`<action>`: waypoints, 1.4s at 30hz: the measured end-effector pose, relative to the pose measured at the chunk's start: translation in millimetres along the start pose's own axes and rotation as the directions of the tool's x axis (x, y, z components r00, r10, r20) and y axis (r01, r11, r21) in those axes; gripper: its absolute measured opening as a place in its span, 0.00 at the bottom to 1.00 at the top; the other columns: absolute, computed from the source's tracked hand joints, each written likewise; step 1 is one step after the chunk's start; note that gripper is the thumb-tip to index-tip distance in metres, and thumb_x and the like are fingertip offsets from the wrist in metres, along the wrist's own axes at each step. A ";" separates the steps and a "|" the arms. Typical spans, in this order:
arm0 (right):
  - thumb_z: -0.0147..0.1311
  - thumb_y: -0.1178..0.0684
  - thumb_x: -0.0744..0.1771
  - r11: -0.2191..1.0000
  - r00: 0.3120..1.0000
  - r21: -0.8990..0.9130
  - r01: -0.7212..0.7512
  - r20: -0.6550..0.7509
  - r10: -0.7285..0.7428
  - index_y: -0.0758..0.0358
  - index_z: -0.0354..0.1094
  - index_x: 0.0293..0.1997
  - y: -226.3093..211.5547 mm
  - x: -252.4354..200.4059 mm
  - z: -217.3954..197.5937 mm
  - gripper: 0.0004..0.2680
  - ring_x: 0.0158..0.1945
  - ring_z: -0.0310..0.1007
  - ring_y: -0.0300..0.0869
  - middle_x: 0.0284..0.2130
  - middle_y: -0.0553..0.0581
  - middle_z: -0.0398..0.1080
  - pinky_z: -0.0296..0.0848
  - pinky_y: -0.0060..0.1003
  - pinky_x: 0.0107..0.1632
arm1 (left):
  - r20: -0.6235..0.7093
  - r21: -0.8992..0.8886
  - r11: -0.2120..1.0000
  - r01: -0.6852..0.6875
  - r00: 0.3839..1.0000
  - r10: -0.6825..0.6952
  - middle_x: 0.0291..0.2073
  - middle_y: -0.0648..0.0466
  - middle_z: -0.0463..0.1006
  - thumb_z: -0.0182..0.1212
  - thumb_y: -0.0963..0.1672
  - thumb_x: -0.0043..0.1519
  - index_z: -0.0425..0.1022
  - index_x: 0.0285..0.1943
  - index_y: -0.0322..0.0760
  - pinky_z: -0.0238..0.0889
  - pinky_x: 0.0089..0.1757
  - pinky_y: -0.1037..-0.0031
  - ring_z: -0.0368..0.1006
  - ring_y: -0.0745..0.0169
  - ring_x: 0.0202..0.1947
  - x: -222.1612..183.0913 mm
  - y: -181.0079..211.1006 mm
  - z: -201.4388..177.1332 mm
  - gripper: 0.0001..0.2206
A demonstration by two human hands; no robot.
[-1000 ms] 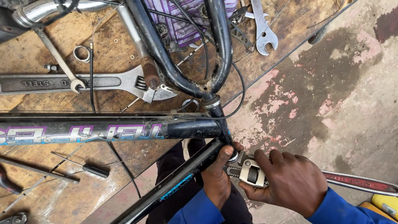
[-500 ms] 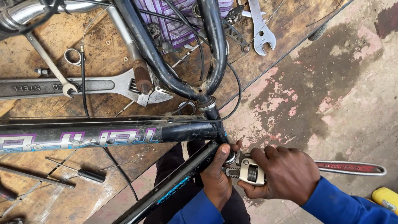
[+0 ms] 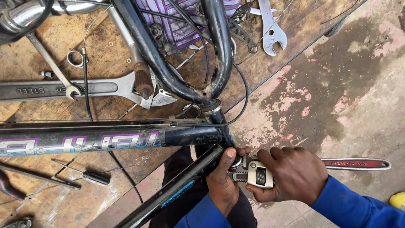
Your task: Removing headset components from a bicycle frame using a pipe wrench and an open-end wrench.
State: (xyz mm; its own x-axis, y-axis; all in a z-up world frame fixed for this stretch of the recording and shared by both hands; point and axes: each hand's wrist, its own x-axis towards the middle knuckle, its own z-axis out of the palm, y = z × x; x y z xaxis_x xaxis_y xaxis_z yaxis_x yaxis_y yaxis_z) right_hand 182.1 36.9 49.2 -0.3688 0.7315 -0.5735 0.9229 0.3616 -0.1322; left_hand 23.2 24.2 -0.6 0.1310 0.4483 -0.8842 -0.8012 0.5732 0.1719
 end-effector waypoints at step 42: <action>0.35 0.08 0.60 0.912 0.899 -0.219 -0.347 0.200 0.390 0.52 0.62 0.42 -72.4 -13.9 -55.2 0.34 0.19 0.74 0.51 0.19 0.57 0.71 0.70 0.45 0.20 | 0.019 -0.169 0.969 0.178 0.984 -0.177 0.43 0.37 0.78 0.62 0.53 0.48 0.74 0.48 0.22 0.70 0.48 0.59 0.75 0.46 0.47 -20.4 12.9 5.4 0.28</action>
State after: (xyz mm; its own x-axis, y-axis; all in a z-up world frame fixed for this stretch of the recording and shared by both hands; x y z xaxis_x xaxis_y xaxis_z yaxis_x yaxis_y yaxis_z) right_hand 114.3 32.4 111.3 0.0506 0.6833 -0.7284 0.9453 0.2025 0.2557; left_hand 13.4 26.2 22.1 0.2825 0.3527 -0.8921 -0.8518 0.5199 -0.0642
